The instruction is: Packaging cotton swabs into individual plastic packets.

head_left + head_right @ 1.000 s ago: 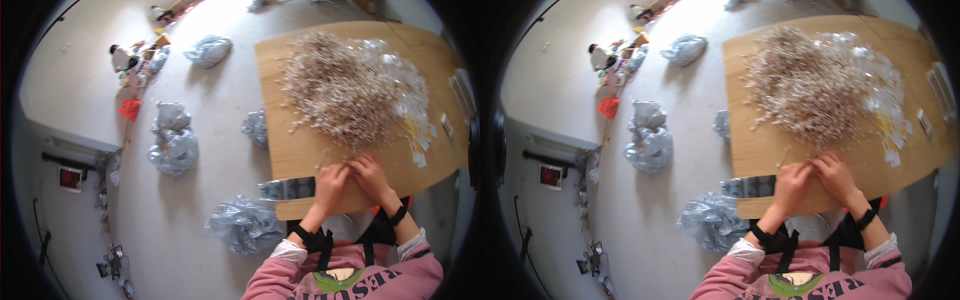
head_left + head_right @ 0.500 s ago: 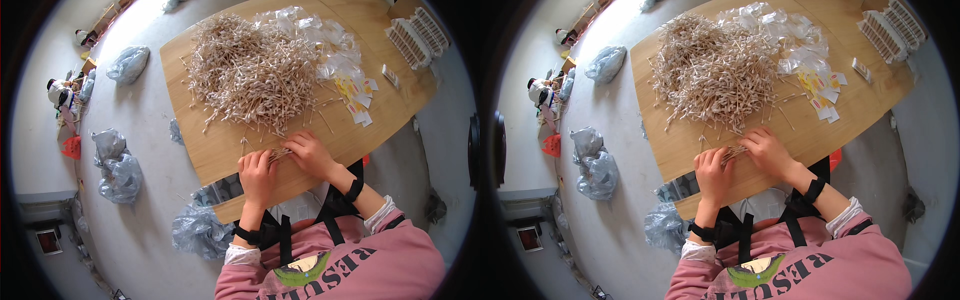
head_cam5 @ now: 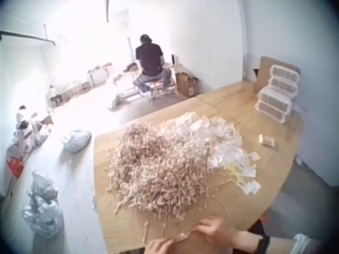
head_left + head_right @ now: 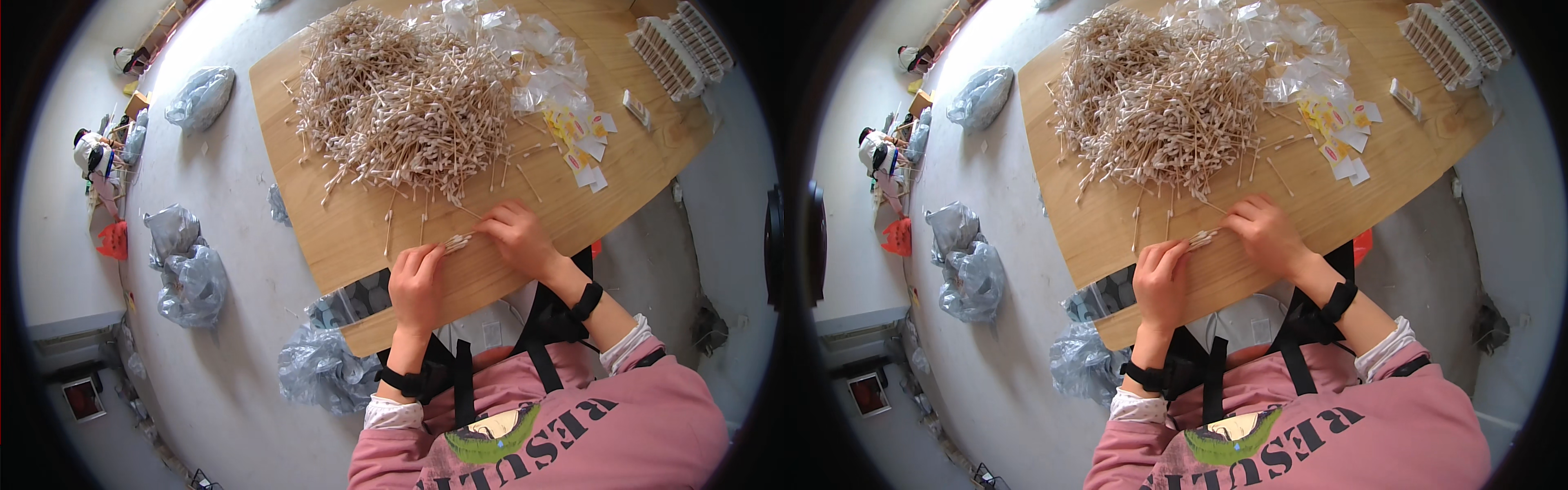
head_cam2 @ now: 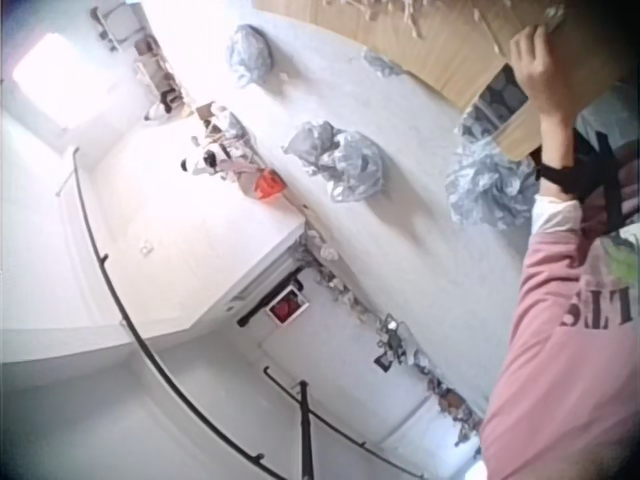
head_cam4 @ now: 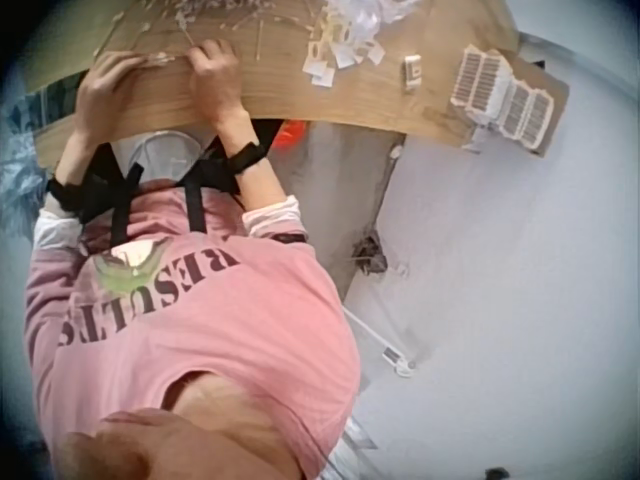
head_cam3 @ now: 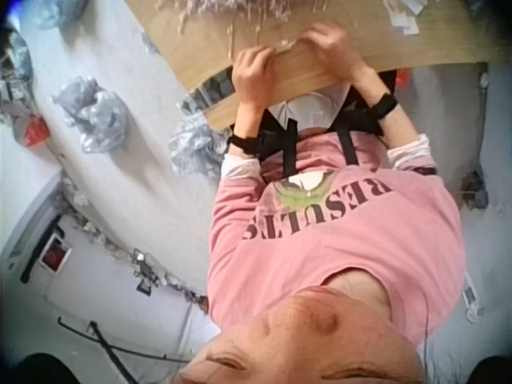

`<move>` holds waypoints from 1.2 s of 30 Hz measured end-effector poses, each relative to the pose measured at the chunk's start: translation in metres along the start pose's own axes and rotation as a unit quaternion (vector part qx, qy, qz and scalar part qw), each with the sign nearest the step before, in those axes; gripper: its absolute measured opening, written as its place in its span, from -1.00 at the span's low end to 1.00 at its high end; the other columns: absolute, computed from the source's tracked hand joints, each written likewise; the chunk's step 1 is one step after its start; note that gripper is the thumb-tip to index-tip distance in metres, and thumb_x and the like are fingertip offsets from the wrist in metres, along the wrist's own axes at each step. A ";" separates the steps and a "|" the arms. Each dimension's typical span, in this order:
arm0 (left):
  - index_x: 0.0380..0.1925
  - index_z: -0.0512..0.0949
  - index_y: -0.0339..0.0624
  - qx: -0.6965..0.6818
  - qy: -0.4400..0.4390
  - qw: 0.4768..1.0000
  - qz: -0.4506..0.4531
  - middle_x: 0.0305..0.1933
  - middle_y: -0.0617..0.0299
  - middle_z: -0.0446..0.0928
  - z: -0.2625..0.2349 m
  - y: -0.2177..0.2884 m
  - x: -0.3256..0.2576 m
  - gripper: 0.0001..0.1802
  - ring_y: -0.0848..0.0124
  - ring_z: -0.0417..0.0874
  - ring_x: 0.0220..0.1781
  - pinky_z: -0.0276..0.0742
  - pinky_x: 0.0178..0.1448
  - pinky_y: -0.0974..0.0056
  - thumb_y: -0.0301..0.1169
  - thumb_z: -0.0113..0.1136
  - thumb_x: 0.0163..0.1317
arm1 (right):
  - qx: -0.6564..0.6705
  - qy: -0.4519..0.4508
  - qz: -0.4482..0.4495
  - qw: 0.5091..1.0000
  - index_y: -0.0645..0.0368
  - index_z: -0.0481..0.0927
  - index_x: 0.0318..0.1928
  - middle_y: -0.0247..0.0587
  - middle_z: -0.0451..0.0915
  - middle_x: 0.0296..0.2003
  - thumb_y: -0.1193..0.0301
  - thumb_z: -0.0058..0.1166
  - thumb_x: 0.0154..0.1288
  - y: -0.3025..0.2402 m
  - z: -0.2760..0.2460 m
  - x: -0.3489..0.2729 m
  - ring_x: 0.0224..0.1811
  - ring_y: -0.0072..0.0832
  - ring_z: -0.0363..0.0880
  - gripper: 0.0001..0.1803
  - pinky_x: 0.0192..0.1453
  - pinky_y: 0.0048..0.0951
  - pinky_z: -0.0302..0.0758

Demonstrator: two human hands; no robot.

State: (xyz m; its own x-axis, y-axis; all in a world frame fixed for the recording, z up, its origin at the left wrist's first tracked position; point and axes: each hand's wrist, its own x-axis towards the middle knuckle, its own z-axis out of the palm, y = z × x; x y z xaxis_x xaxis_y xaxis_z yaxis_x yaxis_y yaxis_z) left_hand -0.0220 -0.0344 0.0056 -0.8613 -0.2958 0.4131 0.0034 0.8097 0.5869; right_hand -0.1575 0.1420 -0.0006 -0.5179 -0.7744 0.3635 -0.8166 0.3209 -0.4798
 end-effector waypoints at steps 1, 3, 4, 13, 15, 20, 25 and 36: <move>-0.24 0.67 -0.20 0.003 0.001 1.000 0.005 -0.20 0.19 0.65 -0.002 -0.001 -0.001 -0.78 0.18 0.65 -0.14 0.60 -0.08 0.17 -0.59 0.33 0.06 | 0.000 -0.001 0.000 1.000 0.17 0.67 -0.23 -0.19 0.61 -0.24 0.61 0.09 -0.01 0.002 -0.002 -0.001 -0.09 -0.16 0.56 -0.72 0.11 -0.17 0.49; -0.24 0.67 -0.20 0.002 -0.001 1.000 0.003 -0.20 0.19 0.65 -0.006 -0.004 -0.007 -0.78 0.18 0.65 -0.14 0.60 -0.08 0.18 -0.59 0.34 0.06 | -0.001 0.003 0.020 1.000 0.21 0.66 -0.25 -0.15 0.60 -0.25 0.63 0.09 0.02 0.004 -0.007 -0.001 -0.12 -0.14 0.57 -0.76 0.05 -0.20 0.51; -0.24 0.67 -0.20 0.000 -0.003 1.000 0.002 -0.20 0.19 0.65 -0.008 -0.005 -0.009 -0.79 0.19 0.65 -0.14 0.60 -0.08 0.18 -0.58 0.34 0.07 | 0.000 0.002 0.019 1.000 0.21 0.66 -0.25 -0.15 0.60 -0.25 0.63 0.09 0.02 0.005 -0.010 -0.001 -0.12 -0.14 0.57 -0.76 0.05 -0.20 0.51; -0.23 0.67 -0.20 -0.011 0.014 1.000 -0.015 -0.08 0.15 0.68 -0.013 -0.005 -0.017 -0.81 0.11 0.67 0.00 0.60 0.07 0.15 -0.60 0.32 0.12 | 0.028 0.016 0.091 0.995 0.25 0.61 -0.30 -0.07 0.58 -0.26 0.64 0.09 0.16 0.000 -0.021 0.006 -0.14 -0.05 0.56 -0.90 -0.02 -0.16 0.50; -0.24 0.66 -0.21 -0.032 -0.011 0.999 -0.015 -0.05 0.14 0.67 -0.012 -0.005 -0.019 -0.81 0.12 0.66 0.03 0.60 0.08 0.14 -0.60 0.32 0.11 | -0.001 0.012 0.085 0.996 0.24 0.62 -0.29 -0.07 0.60 -0.27 0.62 0.10 0.14 0.002 -0.016 0.009 -0.14 -0.06 0.57 -0.89 -0.01 -0.15 0.50; -0.18 0.63 -0.20 -0.032 -0.043 0.998 0.018 -0.05 0.16 0.63 -0.005 0.000 -0.022 -0.75 0.12 0.63 0.05 0.57 0.11 0.11 -0.59 0.29 0.08 | 0.031 -0.028 0.043 0.998 0.20 0.64 -0.32 -0.09 0.61 -0.30 0.56 0.13 0.09 -0.012 0.010 0.035 -0.14 -0.09 0.58 -0.89 0.02 -0.12 0.50; 0.04 0.54 -0.15 0.043 -0.018 0.998 -0.053 0.15 0.10 0.52 -0.002 0.014 -0.022 -0.53 0.07 0.49 0.23 0.36 0.31 0.03 -0.52 0.33 0.05 | 0.136 -0.098 0.007 0.986 0.21 0.67 -0.29 -0.12 0.62 -0.29 0.50 0.19 0.21 -0.034 0.020 0.036 -0.16 -0.10 0.58 -0.92 0.04 -0.19 0.51; 0.45 0.07 -0.50 0.174 -0.175 0.969 -0.032 0.55 -0.21 0.10 0.030 0.026 -0.014 0.01 -0.02 0.03 0.62 -0.07 0.62 -0.08 0.11 0.13 0.31 | 0.293 0.102 0.292 0.905 0.30 0.61 -0.04 -0.13 0.69 -0.19 0.58 0.07 0.39 -0.026 -0.001 -0.009 -0.13 -0.46 0.71 -0.82 -0.06 -0.47 0.59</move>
State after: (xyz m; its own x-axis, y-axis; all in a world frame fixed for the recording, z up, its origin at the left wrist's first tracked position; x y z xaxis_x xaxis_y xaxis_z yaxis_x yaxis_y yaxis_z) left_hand -0.0254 0.0061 -0.0057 -0.9738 -0.2099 0.0871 -0.1740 0.9353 0.3080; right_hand -0.1319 0.1413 0.0095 -0.9025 -0.4302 0.0217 -0.1436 0.2530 -0.9568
